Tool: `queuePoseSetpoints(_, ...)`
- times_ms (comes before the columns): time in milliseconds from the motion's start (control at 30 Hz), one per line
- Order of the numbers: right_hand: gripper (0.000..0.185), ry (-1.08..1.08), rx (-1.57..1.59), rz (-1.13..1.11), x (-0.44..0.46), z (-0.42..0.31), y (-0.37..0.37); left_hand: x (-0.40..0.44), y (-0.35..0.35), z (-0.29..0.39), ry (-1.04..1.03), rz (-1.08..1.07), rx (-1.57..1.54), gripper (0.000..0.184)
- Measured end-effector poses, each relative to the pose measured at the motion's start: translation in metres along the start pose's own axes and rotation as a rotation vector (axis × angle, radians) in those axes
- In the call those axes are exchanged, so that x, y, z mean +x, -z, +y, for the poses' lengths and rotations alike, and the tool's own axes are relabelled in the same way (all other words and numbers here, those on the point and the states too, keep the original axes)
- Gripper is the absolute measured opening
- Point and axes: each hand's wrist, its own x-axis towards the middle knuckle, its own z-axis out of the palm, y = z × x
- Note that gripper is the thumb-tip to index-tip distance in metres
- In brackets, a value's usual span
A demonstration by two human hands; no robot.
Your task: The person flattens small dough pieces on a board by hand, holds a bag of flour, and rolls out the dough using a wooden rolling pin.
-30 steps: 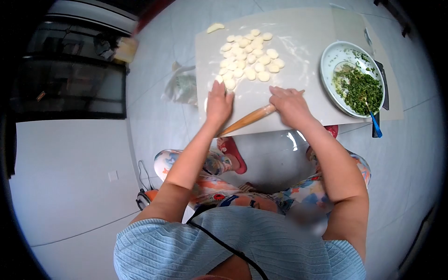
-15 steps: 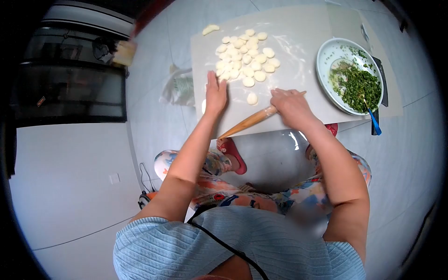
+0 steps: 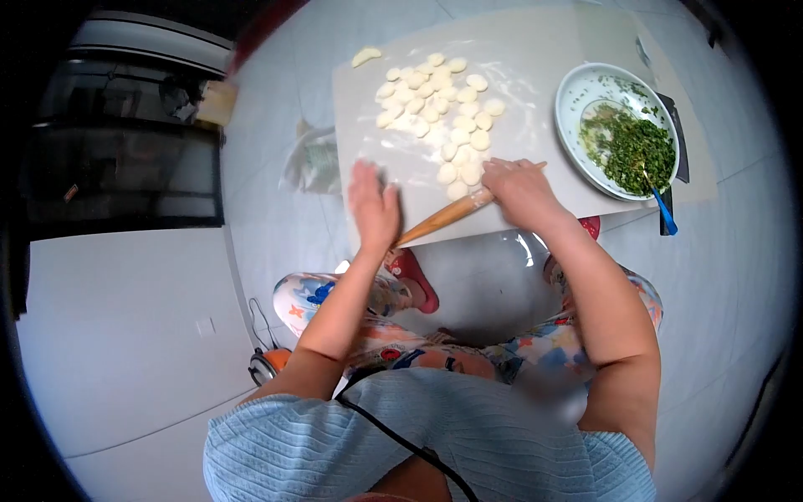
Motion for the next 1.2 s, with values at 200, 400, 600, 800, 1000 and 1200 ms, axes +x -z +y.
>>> queuePoseSetpoints(200, 0.018, -0.003, 0.011, 0.031, -0.005, -0.004, 0.009, 0.032, -0.016, -0.029, 0.077, -0.024, 0.193, 0.07)
queuePoseSetpoints(400, 0.014, 0.019, -0.001, 0.064, -0.007, 0.001, 0.007, 0.077, -0.02, 0.015, -0.071, 0.065, 0.329, 0.06)
queuePoseSetpoints(600, 0.011, -0.015, 0.127, -0.023, -0.006, -0.01, -0.001, 0.076, -0.02, 0.069, -0.472, -0.162, -0.28, 0.029)
queuePoseSetpoints(800, 0.015, -0.206, 0.097, -0.1, -0.017, 0.005, 0.013, 0.064, -0.01, 0.016, -0.16, -0.056, -0.196, 0.028)
queuePoseSetpoints(1000, 0.011, -0.408, 0.089, -0.048, -0.031, 0.027, 0.029, 0.027, -0.011, 0.01, -0.047, 0.002, -0.368, 0.028)
queuePoseSetpoints(1200, 0.017, -0.542, 0.272, -0.023, -0.034, 0.048, 0.031, 0.008, -0.018, 0.043, -0.215, -0.066, -0.51, 0.029)
